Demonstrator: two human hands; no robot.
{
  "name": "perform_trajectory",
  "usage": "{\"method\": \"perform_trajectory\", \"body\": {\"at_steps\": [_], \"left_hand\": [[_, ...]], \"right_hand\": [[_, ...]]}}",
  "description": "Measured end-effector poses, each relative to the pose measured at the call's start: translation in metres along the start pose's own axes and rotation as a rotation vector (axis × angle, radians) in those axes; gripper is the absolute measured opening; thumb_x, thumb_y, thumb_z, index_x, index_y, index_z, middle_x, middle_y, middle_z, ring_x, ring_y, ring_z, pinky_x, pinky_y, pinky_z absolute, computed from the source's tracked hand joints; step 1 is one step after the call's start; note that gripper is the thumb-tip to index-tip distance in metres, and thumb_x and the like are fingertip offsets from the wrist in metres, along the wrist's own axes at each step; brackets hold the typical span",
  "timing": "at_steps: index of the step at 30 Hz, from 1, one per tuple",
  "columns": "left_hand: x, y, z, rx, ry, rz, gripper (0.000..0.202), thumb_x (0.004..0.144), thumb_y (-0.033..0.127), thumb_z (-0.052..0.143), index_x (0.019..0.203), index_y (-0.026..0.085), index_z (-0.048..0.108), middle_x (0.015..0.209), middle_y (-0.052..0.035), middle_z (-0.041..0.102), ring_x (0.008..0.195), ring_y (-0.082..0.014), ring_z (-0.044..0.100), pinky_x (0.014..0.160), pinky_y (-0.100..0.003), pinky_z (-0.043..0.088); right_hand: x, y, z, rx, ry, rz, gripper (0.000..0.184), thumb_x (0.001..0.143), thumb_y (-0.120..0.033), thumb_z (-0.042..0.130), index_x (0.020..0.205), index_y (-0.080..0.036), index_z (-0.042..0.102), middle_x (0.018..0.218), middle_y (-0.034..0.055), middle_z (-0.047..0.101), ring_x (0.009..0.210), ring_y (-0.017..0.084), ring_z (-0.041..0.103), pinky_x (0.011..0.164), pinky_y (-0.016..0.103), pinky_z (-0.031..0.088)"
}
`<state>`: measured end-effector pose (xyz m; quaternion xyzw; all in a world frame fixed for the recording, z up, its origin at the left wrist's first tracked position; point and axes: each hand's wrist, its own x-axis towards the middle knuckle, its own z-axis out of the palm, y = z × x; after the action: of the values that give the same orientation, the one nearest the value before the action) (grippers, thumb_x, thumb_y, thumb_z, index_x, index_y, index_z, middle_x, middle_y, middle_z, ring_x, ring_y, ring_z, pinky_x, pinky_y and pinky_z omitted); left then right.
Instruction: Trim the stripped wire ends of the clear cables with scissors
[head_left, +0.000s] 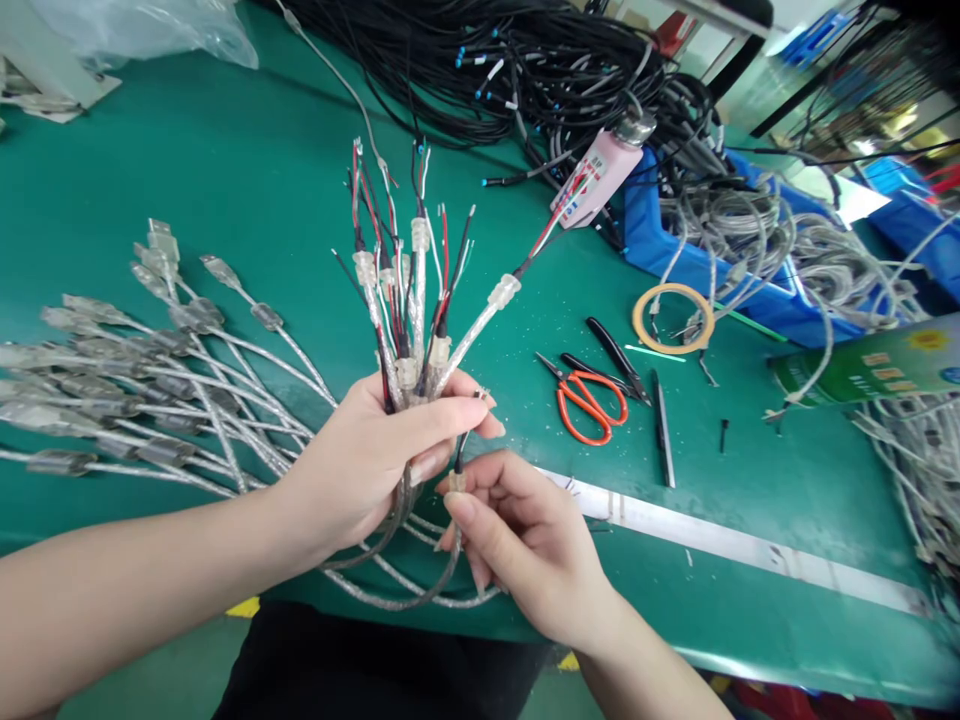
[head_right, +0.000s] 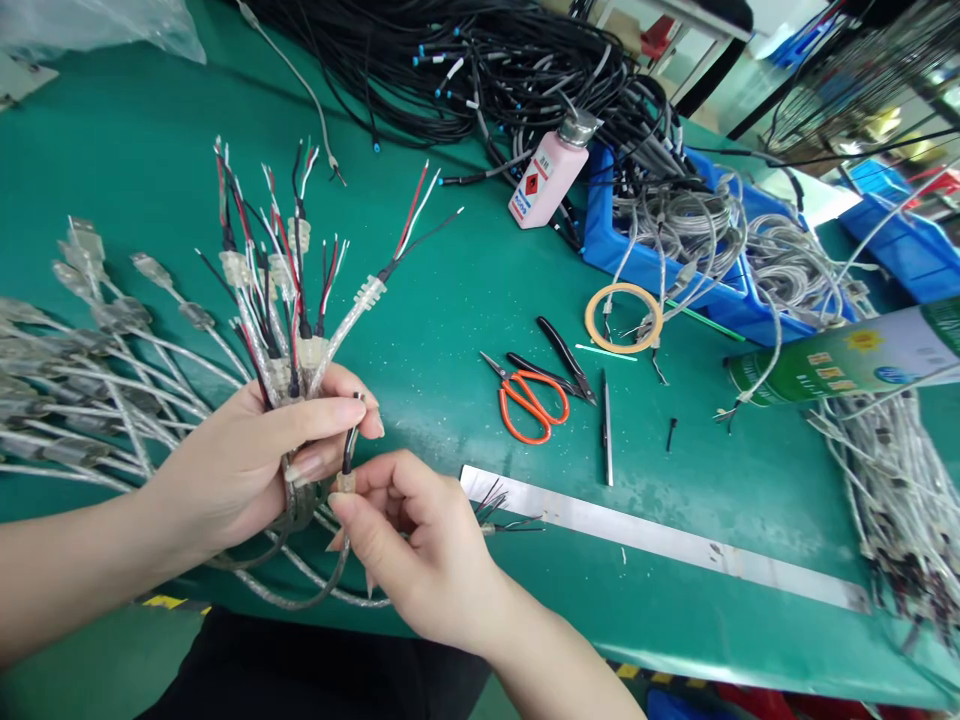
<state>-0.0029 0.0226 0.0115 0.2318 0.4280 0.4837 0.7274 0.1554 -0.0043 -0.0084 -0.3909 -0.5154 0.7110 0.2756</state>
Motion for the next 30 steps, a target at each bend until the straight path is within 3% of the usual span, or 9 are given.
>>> {"method": "perform_trajectory", "body": {"at_steps": [4, 9, 15, 30], "left_hand": [[-0.0001, 0.0004, 0.0005, -0.003, -0.002, 0.011, 0.009, 0.077, 0.013, 0.067, 0.069, 0.016, 0.065, 0.062, 0.0026, 0.066, 0.040, -0.0014, 0.036, 0.038, -0.016, 0.026], [-0.0017, -0.0015, -0.0026, 0.047, -0.005, -0.008, 0.013, 0.079, 0.016, 0.066, 0.067, 0.017, 0.066, 0.043, 0.0072, 0.043, 0.040, -0.0034, 0.032, 0.040, -0.017, 0.024], [-0.0020, -0.0034, -0.0052, 0.084, -0.008, -0.019, 0.012, 0.079, 0.021, 0.067, 0.067, 0.018, 0.067, 0.054, 0.0040, 0.050, 0.041, -0.0030, 0.029, 0.040, -0.020, 0.019], [-0.0026, -0.0058, -0.0058, 0.088, -0.019, 0.006, 0.012, 0.081, 0.021, 0.067, 0.070, 0.018, 0.066, 0.050, 0.0057, 0.047, 0.042, -0.0027, 0.035, 0.041, -0.014, 0.028]], "right_hand": [[0.0000, 0.0004, 0.0005, 0.021, -0.002, -0.020, 0.014, 0.094, -0.030, 0.060, 0.090, -0.020, 0.052, 0.067, -0.0026, 0.062, 0.044, 0.004, 0.047, 0.040, 0.015, 0.035], [0.0001, 0.0023, 0.0010, 0.065, -0.026, -0.025, 0.017, 0.093, -0.029, 0.063, 0.089, -0.020, 0.049, 0.067, -0.0040, 0.059, 0.044, 0.003, 0.046, 0.039, 0.013, 0.035], [0.0003, 0.0030, 0.0016, 0.123, -0.064, 0.024, 0.021, 0.093, -0.031, 0.063, 0.089, -0.020, 0.047, 0.067, -0.0046, 0.058, 0.043, 0.003, 0.047, 0.038, 0.012, 0.037], [0.0023, 0.0045, 0.0017, 0.151, -0.092, 0.054, 0.025, 0.092, -0.033, 0.065, 0.087, -0.020, 0.045, 0.066, -0.0051, 0.057, 0.042, 0.002, 0.047, 0.036, 0.010, 0.037]]}}
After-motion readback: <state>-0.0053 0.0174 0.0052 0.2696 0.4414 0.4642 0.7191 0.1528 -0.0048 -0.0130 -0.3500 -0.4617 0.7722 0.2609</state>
